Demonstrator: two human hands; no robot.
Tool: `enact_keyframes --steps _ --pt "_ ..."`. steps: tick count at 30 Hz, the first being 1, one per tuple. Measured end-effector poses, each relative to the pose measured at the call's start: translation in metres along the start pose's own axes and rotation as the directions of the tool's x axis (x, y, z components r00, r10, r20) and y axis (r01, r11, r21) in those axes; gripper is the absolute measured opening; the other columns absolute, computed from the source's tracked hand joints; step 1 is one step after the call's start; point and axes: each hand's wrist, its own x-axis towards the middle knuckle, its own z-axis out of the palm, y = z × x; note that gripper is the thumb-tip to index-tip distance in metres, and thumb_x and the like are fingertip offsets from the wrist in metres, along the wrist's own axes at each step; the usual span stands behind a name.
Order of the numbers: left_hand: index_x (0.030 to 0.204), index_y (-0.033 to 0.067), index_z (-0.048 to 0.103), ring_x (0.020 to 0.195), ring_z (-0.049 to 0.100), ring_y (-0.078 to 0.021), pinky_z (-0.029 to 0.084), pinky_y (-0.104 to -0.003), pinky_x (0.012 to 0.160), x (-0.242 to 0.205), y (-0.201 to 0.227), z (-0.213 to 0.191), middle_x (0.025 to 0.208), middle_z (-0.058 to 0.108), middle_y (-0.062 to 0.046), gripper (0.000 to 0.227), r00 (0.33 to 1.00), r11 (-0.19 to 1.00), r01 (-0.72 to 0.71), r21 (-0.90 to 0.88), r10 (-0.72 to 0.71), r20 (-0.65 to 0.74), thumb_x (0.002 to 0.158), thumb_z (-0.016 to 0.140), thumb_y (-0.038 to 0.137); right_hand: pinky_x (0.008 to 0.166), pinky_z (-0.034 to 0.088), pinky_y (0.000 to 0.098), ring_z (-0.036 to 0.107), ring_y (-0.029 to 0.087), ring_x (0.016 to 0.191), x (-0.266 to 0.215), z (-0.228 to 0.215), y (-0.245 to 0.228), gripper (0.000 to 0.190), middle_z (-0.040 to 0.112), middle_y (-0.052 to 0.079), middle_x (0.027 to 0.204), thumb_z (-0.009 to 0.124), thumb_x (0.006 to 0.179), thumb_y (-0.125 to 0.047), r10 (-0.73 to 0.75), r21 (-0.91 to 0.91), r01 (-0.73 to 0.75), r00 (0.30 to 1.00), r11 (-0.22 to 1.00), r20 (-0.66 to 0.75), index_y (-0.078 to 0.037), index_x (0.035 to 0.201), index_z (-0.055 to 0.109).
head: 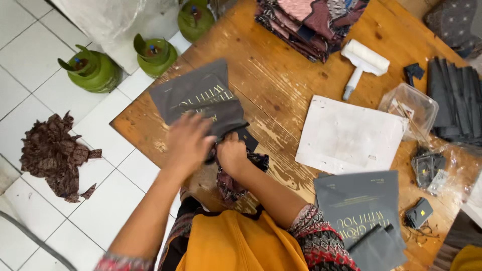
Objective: The person places folded patterned garments into dark gray poly mailers, seals each bag, and stacks them on a wooden table. The person handles the garments and mailers by hand, repeating the process for multiple items.
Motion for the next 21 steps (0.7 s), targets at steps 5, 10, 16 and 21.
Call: enact_keyframes --steps 5,10,16,21 --pt "0.128 0.0105 0.068 0.135 0.046 -0.0336 0.004 -0.077 0.113 0.083 0.030 0.052 0.139 0.060 -0.011 0.046 0.743 0.968 -0.054 0.243 -0.124 0.657 0.093 0.065 0.039 0.084 0.057 0.0415 0.067 0.029 0.110 0.006 0.002 -0.009 0.037 0.070 0.017 0.121 0.063 0.093 -0.020 -0.077 -0.058 0.089 0.980 0.994 0.186 -0.004 0.125 0.071" --pt "0.114 0.0131 0.077 0.110 0.072 -0.0283 0.037 -0.063 0.107 0.094 0.022 0.095 0.117 0.075 -0.005 0.024 0.736 0.872 -0.323 0.368 -0.013 0.677 0.099 0.058 0.016 0.103 0.046 0.0403 0.054 0.026 0.131 0.002 0.023 -0.023 0.052 0.056 0.012 0.143 0.062 0.088 -0.026 -0.191 -0.152 0.191 0.982 0.970 0.014 -0.008 0.137 0.059" --pt "0.116 0.0127 0.073 0.114 0.068 -0.0253 0.043 -0.050 0.105 0.079 0.040 0.119 0.118 0.074 -0.008 0.025 0.718 0.927 -0.376 0.019 0.278 0.638 0.100 0.054 0.011 0.098 0.050 0.0407 0.060 0.025 0.118 0.017 0.023 -0.028 0.036 0.063 0.011 0.130 0.058 0.095 -0.024 -0.155 0.033 0.153 0.986 0.988 0.056 -0.009 0.128 0.065" --pt "0.126 0.0153 0.066 0.129 0.060 -0.0261 0.045 -0.045 0.115 0.036 0.047 0.089 0.133 0.064 -0.006 0.040 0.869 0.969 -0.089 -0.230 0.188 0.458 0.086 0.064 0.023 0.094 0.052 0.0411 0.066 0.025 0.107 0.028 0.017 -0.014 0.028 0.068 0.011 0.119 0.054 0.101 -0.023 0.303 0.049 -0.330 0.907 0.943 0.294 -0.011 0.120 0.071"
